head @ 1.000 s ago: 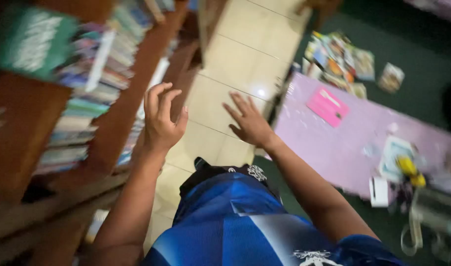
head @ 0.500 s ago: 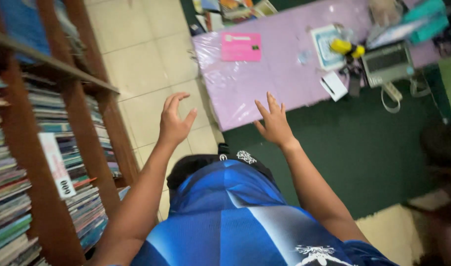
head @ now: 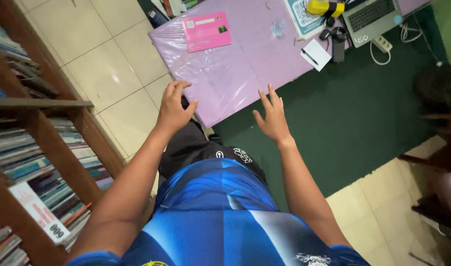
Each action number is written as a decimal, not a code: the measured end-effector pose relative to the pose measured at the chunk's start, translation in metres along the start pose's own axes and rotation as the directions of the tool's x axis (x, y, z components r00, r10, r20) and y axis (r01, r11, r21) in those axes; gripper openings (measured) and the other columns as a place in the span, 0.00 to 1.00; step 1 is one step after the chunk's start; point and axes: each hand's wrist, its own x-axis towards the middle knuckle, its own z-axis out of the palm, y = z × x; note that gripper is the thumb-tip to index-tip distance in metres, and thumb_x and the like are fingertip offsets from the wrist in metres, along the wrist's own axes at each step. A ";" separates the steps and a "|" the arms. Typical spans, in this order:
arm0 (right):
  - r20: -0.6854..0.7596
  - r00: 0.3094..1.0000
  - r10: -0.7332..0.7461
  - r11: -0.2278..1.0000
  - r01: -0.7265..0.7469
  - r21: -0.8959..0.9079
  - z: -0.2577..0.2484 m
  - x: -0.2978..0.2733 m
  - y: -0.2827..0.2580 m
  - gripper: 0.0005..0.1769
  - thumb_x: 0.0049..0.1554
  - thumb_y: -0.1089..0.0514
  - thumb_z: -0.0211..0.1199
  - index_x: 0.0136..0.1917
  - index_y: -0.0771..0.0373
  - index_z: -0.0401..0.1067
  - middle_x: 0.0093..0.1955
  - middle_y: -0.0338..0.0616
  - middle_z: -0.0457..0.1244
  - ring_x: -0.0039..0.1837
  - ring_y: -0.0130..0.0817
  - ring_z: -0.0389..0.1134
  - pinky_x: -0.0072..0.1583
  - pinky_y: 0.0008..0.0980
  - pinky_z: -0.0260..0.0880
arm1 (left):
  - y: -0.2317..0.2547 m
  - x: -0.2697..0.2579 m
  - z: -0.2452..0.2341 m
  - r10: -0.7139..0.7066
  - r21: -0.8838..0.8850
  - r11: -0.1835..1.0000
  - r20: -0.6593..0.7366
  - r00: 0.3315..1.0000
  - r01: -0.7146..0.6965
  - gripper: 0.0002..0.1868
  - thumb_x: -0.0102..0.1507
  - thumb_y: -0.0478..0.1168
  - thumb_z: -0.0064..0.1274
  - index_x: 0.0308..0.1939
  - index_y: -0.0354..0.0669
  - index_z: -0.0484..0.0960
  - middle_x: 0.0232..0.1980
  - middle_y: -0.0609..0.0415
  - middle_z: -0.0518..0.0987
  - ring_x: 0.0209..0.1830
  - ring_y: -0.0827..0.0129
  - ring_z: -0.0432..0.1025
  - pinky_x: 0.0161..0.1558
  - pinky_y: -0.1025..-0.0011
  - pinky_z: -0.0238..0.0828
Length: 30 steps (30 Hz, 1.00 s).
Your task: Sorting and examining various books by picking them up from shelves and a pile on the floor.
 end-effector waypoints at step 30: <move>0.401 0.841 0.363 0.925 -0.377 -0.048 0.314 0.369 0.180 0.35 0.68 0.62 0.61 0.81 0.65 0.47 0.82 0.63 0.45 0.83 0.57 0.44 0.81 0.50 0.46 | -0.395 0.286 0.258 -0.592 0.075 0.804 0.193 0.783 0.590 0.45 0.64 0.34 0.59 0.75 0.31 0.43 0.72 0.27 0.55 0.69 0.37 0.64 0.70 0.50 0.68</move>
